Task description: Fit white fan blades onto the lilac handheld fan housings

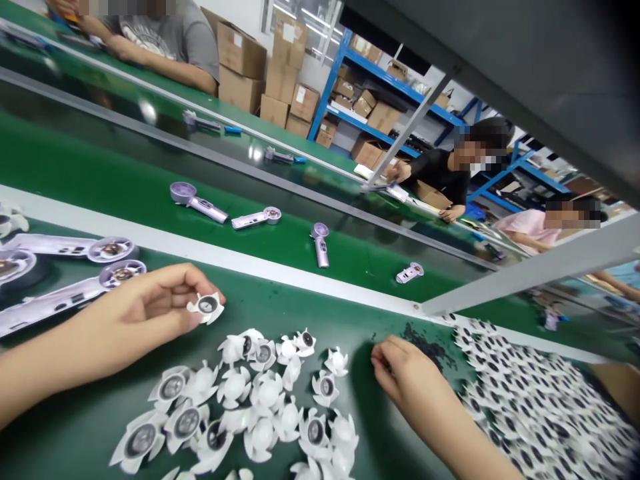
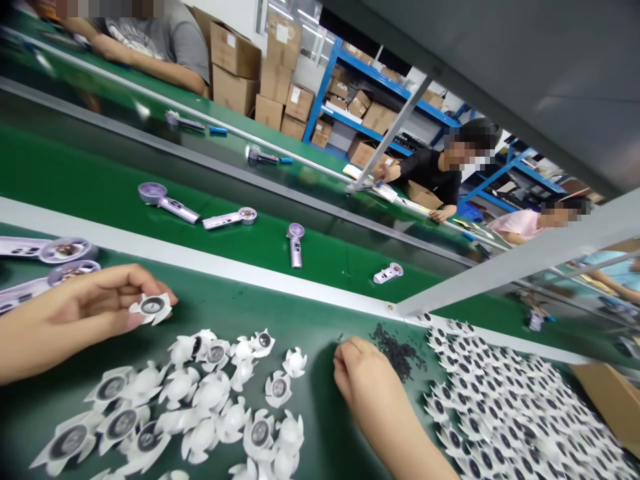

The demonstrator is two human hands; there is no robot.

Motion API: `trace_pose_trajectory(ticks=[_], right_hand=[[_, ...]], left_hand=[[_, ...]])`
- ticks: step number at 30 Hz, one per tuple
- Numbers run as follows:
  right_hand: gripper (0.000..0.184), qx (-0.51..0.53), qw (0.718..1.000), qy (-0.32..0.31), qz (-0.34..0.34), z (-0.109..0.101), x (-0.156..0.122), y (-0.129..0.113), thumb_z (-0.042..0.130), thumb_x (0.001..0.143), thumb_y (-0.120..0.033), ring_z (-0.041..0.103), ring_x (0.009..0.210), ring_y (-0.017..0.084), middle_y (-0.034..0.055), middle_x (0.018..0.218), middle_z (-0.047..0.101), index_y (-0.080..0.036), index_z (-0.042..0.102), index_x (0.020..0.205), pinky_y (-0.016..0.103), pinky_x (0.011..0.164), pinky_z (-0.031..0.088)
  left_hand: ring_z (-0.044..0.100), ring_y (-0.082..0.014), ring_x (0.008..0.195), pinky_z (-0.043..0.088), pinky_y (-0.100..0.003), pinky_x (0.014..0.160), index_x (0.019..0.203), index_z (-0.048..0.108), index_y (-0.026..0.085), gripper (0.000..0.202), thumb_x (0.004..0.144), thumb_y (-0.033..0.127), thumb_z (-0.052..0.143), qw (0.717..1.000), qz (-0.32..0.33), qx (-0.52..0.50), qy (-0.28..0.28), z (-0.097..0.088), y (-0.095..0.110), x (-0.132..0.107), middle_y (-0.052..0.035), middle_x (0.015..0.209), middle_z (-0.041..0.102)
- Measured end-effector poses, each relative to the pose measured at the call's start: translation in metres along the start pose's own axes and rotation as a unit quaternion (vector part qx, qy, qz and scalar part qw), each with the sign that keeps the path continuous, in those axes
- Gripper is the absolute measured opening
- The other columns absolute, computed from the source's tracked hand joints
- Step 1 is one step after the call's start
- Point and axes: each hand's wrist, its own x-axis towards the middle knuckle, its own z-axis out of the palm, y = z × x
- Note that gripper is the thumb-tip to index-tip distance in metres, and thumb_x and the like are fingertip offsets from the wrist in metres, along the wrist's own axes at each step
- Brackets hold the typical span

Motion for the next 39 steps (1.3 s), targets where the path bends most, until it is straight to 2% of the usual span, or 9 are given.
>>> trace_pose_trajectory(ticks=[3, 5, 8, 12, 16, 23, 35, 37, 39], right_hand=[[0.012, -0.033, 0.999, -0.016, 0.011, -0.004, 0.013, 0.0, 0.052, 0.079, -0.009, 0.057, 0.063, 0.02, 0.0053, 0.07, 0.057, -0.016, 0.055, 0.069, 0.032, 0.06, 0.045], [0.014, -0.042, 0.999, -0.006, 0.02, -0.014, 0.025, -0.014, 0.05, 0.077, -0.01, 0.053, 0.056, 0.018, 0.0037, 0.064, 0.053, -0.017, 0.049, 0.066, 0.03, 0.054, 0.04], [0.013, 0.087, 0.996, 0.022, 0.007, -0.036, 0.051, -0.061, 0.046, 0.086, -0.014, 0.048, 0.055, 0.013, -0.0001, 0.065, 0.049, -0.019, 0.047, 0.073, 0.024, 0.051, 0.037], [0.01, 0.343, 0.934, 0.03, -0.099, -0.058, 0.091, -0.138, 0.045, 0.092, -0.013, 0.051, 0.071, 0.01, -0.0008, 0.079, 0.054, -0.019, 0.051, 0.086, 0.021, 0.064, 0.043], [0.01, 0.398, 0.9, 0.018, -0.177, -0.057, 0.115, -0.176, 0.052, 0.089, -0.008, 0.052, 0.076, 0.007, -0.0021, 0.084, 0.056, -0.018, 0.054, 0.087, 0.018, 0.07, 0.042], [0.014, 0.368, 0.906, 0.046, -0.204, -0.054, 0.123, -0.18, 0.054, 0.082, -0.003, 0.052, 0.072, 0.006, -0.0013, 0.082, 0.057, -0.016, 0.056, 0.082, 0.016, 0.065, 0.043], [0.012, 0.282, 0.928, 0.077, -0.233, -0.054, 0.122, -0.178, 0.053, 0.085, -0.006, 0.052, 0.065, 0.005, -0.0013, 0.076, 0.055, -0.016, 0.056, 0.079, 0.017, 0.059, 0.043], [0.012, 0.239, 0.936, 0.09, -0.243, -0.05, 0.117, -0.177, 0.053, 0.089, -0.007, 0.056, 0.07, 0.008, 0.0006, 0.081, 0.059, -0.017, 0.059, 0.085, 0.019, 0.062, 0.047], [0.018, 0.168, 0.94, 0.121, -0.271, -0.045, 0.109, -0.176, 0.052, 0.091, -0.008, 0.064, 0.089, 0.013, 0.0049, 0.097, 0.065, -0.016, 0.063, 0.103, 0.023, 0.076, 0.052]], left_hand=[[0.069, -0.0161, 0.093, 0.052, -0.012, 0.079, 0.101, 0.066, 0.023, 0.017, 0.086, 0.031, 0.069, 0.998, -0.006, -0.056, -0.001, -0.006, 0.001, -0.007, -0.001, 0.104, 0.071], [0.067, -0.0163, 0.093, 0.052, -0.014, 0.076, 0.103, 0.065, 0.025, 0.018, 0.089, 0.036, 0.067, 0.996, -0.016, -0.087, -0.024, -0.007, 0.003, -0.013, -0.0027, 0.106, 0.068], [0.063, -0.0142, 0.087, 0.05, -0.015, 0.071, 0.104, 0.066, 0.026, 0.026, 0.084, 0.041, 0.074, 0.984, -0.055, -0.167, -0.013, -0.003, 0.011, -0.021, -0.0044, 0.108, 0.065], [0.058, -0.008, 0.081, 0.049, -0.012, 0.069, 0.103, 0.069, 0.028, 0.019, 0.085, 0.032, 0.075, 0.967, -0.032, -0.248, -0.043, 0.005, 0.019, -0.027, -0.0012, 0.101, 0.062], [0.063, -0.0085, 0.082, 0.052, -0.016, 0.074, 0.103, 0.069, 0.026, 0.018, 0.086, 0.024, 0.074, 0.946, -0.022, -0.313, -0.079, 0.008, 0.017, -0.031, -0.0009, 0.091, 0.066], [0.069, -0.0107, 0.087, 0.055, -0.018, 0.079, 0.101, 0.069, 0.021, 0.021, 0.082, 0.019, 0.078, 0.93, -0.045, -0.357, -0.073, 0.009, 0.016, -0.03, -0.0016, 0.094, 0.071], [0.07, -0.0108, 0.086, 0.057, -0.017, 0.077, 0.1, 0.069, 0.02, 0.021, 0.081, 0.02, 0.078, 0.945, -0.032, -0.319, -0.064, 0.01, 0.016, -0.026, -0.0011, 0.092, 0.071], [0.07, -0.0098, 0.084, 0.057, -0.016, 0.076, 0.098, 0.071, 0.02, 0.022, 0.078, 0.021, 0.081, 0.947, -0.047, -0.315, -0.033, 0.012, 0.016, -0.026, -0.0005, 0.094, 0.07], [0.07, -0.009, 0.083, 0.057, -0.016, 0.078, 0.098, 0.072, 0.019, 0.022, 0.078, 0.021, 0.081, 0.942, -0.064, -0.33, -0.001, 0.011, 0.016, -0.025, 0.0001, 0.095, 0.07]])
